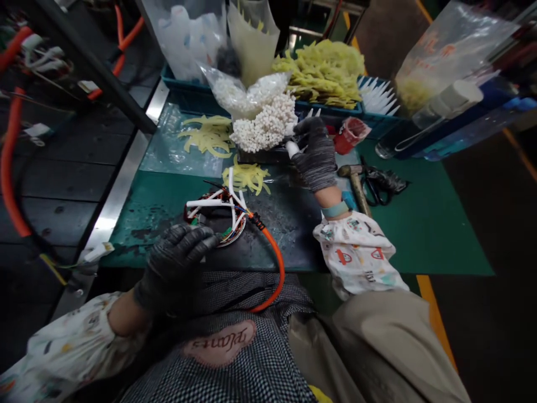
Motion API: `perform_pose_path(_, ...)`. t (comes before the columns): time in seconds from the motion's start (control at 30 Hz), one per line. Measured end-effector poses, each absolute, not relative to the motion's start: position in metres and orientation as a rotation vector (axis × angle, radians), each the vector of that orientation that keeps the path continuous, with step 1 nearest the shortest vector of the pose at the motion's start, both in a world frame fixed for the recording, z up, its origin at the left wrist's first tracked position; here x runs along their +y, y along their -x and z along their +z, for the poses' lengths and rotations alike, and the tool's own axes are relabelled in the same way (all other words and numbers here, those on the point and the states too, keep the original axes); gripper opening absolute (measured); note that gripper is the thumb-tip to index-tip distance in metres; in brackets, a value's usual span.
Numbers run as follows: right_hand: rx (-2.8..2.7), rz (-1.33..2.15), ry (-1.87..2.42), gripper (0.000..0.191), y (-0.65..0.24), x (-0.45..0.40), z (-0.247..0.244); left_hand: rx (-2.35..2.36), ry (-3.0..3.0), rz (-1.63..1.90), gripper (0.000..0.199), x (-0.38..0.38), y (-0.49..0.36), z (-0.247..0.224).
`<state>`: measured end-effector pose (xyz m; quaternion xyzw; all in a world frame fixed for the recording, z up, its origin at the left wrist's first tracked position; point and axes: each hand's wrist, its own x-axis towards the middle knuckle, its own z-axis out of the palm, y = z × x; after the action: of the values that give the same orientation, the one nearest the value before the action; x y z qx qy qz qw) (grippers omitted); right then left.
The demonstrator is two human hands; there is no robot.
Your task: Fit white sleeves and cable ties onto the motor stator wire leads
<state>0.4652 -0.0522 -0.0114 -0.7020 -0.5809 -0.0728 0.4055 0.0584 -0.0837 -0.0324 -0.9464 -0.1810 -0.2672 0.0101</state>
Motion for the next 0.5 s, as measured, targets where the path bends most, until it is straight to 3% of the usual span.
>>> perform_pose_path(0.17,-1.389,-0.163,1.768,0.036,-0.475,-0.05,-0.018,-0.715,2.856,-0.954,0.048,-0.091,-0.069,-0.043)
perform_pose_path(0.37,-1.252,-0.228,1.699,0.018,-0.476,-0.039,-0.013,-0.69,2.974,-0.987,0.039,-0.092,-0.078,-0.048)
perform_pose_path(0.5,-1.198,-0.126,1.517,0.02,-0.468,-0.036,-0.006,-0.672,2.961,-0.993,0.039,-0.089,-0.079,-0.048)
